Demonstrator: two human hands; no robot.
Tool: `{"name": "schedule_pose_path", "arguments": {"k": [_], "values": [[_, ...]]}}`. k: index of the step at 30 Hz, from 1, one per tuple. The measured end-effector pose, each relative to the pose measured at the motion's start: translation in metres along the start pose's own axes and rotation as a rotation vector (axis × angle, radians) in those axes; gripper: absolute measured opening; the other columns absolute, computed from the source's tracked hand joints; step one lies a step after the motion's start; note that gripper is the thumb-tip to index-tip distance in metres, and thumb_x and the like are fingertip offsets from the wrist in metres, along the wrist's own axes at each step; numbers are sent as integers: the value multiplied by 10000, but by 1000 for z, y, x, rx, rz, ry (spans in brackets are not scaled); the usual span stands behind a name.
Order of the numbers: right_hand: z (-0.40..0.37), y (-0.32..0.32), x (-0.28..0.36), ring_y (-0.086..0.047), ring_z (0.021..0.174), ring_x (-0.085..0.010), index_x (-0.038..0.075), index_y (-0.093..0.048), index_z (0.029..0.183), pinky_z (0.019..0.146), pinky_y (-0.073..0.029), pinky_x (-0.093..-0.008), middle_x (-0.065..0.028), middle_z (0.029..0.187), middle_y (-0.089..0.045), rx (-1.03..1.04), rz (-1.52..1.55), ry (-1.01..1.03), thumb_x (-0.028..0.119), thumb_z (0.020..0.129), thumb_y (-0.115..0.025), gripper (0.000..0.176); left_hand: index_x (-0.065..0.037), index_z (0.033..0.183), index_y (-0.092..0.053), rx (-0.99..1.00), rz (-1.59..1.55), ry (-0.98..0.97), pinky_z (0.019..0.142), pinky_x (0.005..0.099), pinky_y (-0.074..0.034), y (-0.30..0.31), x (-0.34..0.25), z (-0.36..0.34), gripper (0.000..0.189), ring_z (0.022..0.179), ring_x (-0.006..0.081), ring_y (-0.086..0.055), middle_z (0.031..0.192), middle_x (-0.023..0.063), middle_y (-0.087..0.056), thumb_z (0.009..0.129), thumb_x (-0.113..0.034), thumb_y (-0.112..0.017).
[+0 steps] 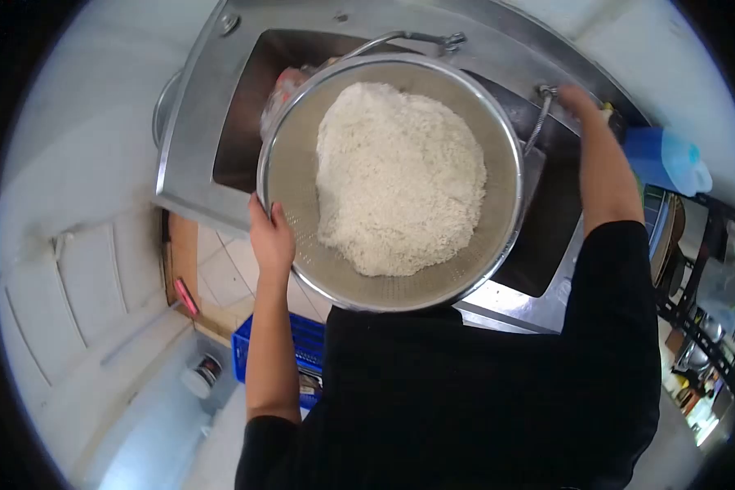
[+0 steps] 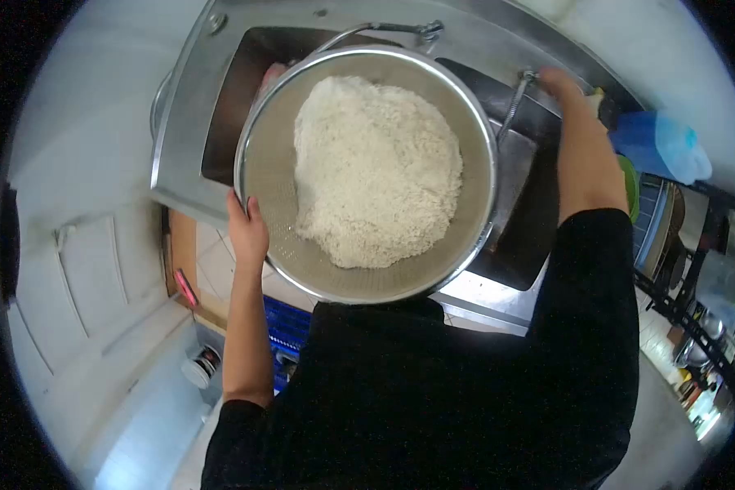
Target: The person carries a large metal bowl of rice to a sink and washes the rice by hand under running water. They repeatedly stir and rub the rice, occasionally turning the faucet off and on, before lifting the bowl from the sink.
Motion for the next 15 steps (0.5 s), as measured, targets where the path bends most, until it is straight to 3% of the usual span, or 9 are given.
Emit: {"name": "schedule_pose_path", "arguments": {"k": [1,3,5,7,9,10,12,14,15], "values": [[-6,12,-4,-626,719,-219,56,-679,1024,627,-516,-384,-114,948,-694,74,399,-173,538,1032,-423,546,52,1402,-412,9,0,13,840,508,-519,1,0,0,466,1012,506,-657,1054,347,-671,1004,-148,-548],[-35,35,6,-433,555,-101,83,-613,898,469,-342,-286,0,758,-574,266,1037,-245,518,1004,-534,455,51,1399,-416,23,2,44,841,508,-519,-1,-1,0,466,1010,502,-658,1071,347,-668,1002,-152,-550],[-82,54,18,-448,555,-82,59,-610,918,482,-298,-253,19,724,-569,31,1384,34,442,1005,-581,394,49,1408,-410,26,-21,18,850,508,-516,2,0,1,476,1027,500,-653,1111,349,-656,1005,-165,-548],[-186,62,38,-419,531,-89,74,-606,885,486,-296,-266,24,683,-532,-394,1027,-23,375,1039,-541,344,54,1373,-427,71,-40,66,869,498,-512,4,5,4,435,1061,520,-629,1140,355,-639,1013,-163,-534],[-289,20,38,-400,521,-106,139,-543,759,501,-312,-297,17,623,-467,-566,1147,157,397,1029,-531,374,47,1317,-469,133,-116,-11,873,446,-520,6,10,10,386,1053,426,-675,1123,295,-676,1026,-195,-549],[-321,-23,13,-427,535,-112,148,-508,762,507,-318,-287,14,620,-472,-542,1033,100,440,1037,-489,402,47,1317,-469,143,-112,-19,873,446,-520,8,20,19,386,1053,426,-675,1123,295,-676,1026,-195,-549],[-406,-120,19,-526,644,-123,120,-619,1002,558,-426,-284,0,735,-541,-374,1038,-178,578,1049,-384,517,22,1227,-530,463,-437,231,854,366,-513,5,49,40,342,965,257,-677,1036,182,-699,1027,-248,-595],[-461,-209,27,-632,1075,-219,96,-545,1350,906,-522,-401,-86,1157,-640,78,1264,-194,605,1045,-400,611,13,1194,-555,486,-497,178,845,334,-501,-2,46,69,338,922,197,-636,987,131,-680,1021,-271,-616],[-487,-219,66,-560,1258,-265,77,-470,1432,1034,-473,-449,-127,1320,-585,31,1371,-270,567,1060,-396,620,4,1161,-580,497,-562,126,836,303,-488,-4,41,89,338,878,137,-595,938,79,-662,1015,-295,-637]]}}
Point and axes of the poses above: each hand's wrist, its own z-axis towards the middle knuckle, its own y-axis out of the back of the hand, x = y × z, the point moved 3 cm from there along z, towards the middle knuckle
